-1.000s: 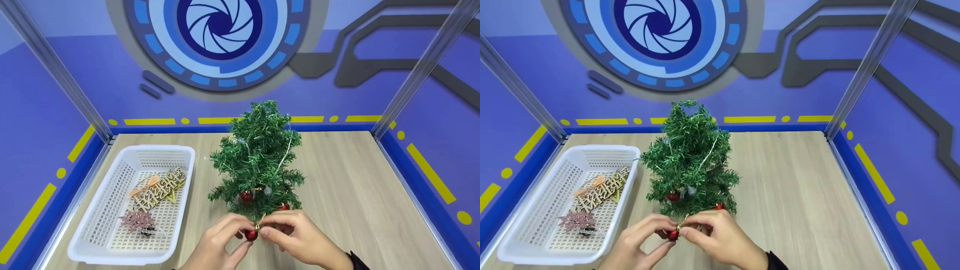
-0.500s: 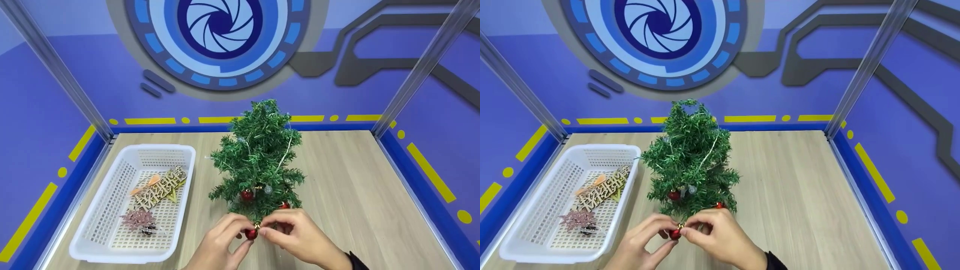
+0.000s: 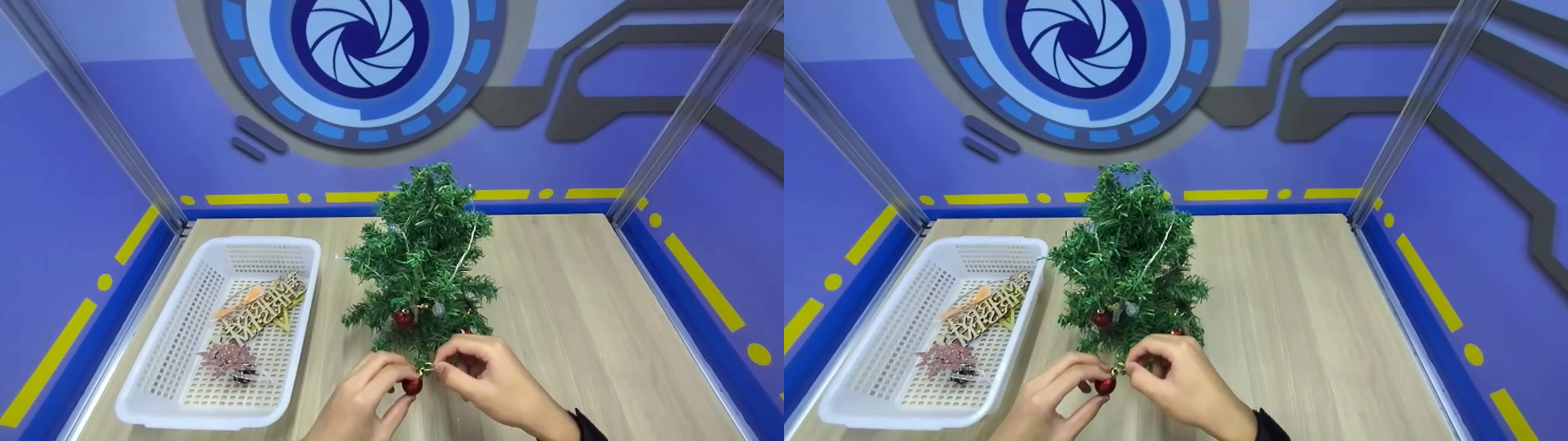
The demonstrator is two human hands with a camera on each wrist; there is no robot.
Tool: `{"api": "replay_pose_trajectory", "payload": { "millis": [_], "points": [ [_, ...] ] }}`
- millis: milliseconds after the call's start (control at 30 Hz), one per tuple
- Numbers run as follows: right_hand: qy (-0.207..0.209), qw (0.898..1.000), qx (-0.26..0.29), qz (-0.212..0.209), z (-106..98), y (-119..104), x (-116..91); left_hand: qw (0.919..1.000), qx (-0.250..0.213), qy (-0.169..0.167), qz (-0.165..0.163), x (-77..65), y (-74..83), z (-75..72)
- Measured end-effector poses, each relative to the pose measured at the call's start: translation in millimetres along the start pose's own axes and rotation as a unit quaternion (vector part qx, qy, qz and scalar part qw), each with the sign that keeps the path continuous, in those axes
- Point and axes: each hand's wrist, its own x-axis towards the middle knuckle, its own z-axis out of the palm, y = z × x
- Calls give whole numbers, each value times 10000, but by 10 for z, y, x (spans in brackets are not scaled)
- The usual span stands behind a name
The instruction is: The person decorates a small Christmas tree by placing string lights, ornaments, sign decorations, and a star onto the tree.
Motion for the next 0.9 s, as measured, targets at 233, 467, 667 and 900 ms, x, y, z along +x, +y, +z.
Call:
{"api": "replay_pose_trajectory", "payload": {
  "millis": [233,467,667,900],
  "points": [
    [-176,9995,274,12,-16,-5,6,10000,27,29,91,-3,-1,0],
    [-272,9977,611,-117,-7,-8,10,9994,93,6,330,-5,-13,18],
    [-34,9978,562,-340,6,-8,8,9980,251,-34,573,-4,-23,36],
    [116,9970,432,-627,7,-48,29,9926,584,66,1066,37,-52,23]
  ]
}}
